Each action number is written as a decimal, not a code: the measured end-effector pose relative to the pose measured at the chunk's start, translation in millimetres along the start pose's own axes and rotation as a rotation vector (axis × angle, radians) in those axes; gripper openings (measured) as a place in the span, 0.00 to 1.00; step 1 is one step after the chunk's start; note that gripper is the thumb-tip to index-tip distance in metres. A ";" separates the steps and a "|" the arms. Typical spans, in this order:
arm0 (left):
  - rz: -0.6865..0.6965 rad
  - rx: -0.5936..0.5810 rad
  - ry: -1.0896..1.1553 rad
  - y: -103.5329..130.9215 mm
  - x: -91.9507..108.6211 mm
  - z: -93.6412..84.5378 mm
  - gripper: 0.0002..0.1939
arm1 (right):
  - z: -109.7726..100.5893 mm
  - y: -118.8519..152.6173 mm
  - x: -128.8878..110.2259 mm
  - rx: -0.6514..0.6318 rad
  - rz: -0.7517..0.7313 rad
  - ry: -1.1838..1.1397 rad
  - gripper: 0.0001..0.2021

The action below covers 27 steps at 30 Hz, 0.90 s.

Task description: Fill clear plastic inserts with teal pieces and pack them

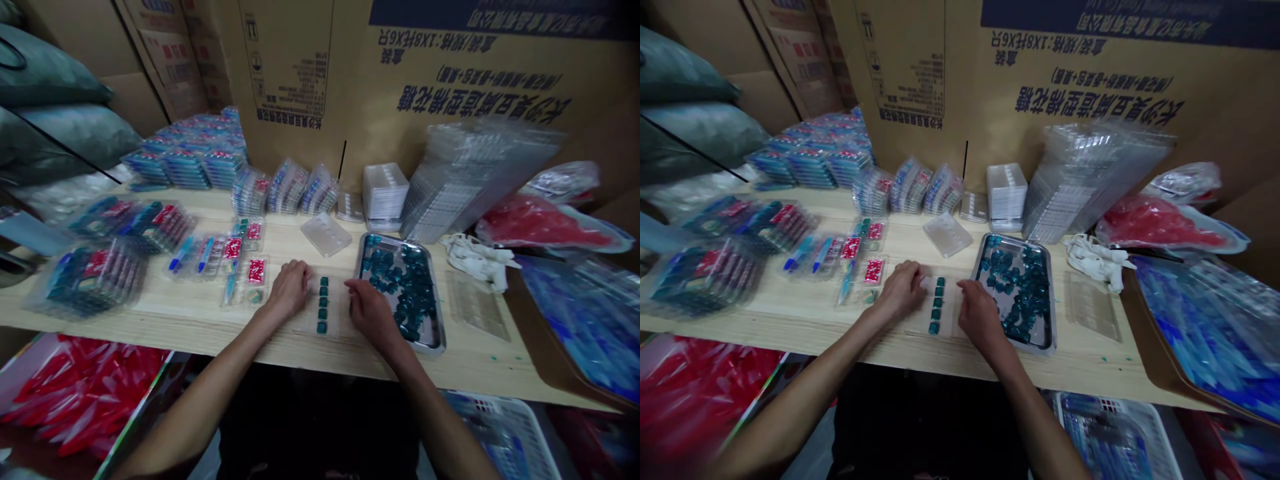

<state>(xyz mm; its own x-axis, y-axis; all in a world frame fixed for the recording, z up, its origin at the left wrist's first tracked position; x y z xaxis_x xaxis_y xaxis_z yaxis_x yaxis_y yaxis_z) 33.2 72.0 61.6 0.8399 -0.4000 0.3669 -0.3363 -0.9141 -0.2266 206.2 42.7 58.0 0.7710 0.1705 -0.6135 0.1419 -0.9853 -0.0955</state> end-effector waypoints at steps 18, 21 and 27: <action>-0.044 -0.212 0.114 -0.2 -21.7 12.5 0.06 | 37.4 88.8 -23.3 0.035 -0.243 0.038 0.23; -0.095 -0.154 0.100 7.6 -24.7 24.4 0.09 | 38.1 84.4 -23.1 0.012 -0.259 0.028 0.22; -0.126 -0.194 0.102 14.7 -23.2 30.8 0.06 | 49.1 89.0 -1.7 0.080 -0.358 0.062 0.24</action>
<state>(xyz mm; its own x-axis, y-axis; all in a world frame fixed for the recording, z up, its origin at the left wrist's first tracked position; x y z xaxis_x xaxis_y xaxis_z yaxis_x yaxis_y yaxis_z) 21.9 69.9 22.0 0.8365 -0.2777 0.4724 -0.3155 -0.9489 0.0008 187.1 -46.0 12.0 0.7179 0.5026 -0.4817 0.3626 -0.8606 -0.3576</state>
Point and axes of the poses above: each hand's wrist, its own y-axis away from the middle knuckle, its own z-axis out of the palm, x = y × z, the point moved 6 cm from there along -y, towards the middle knuckle, and after that the axes turned 11 degrees about z, right-handed, at the moved point
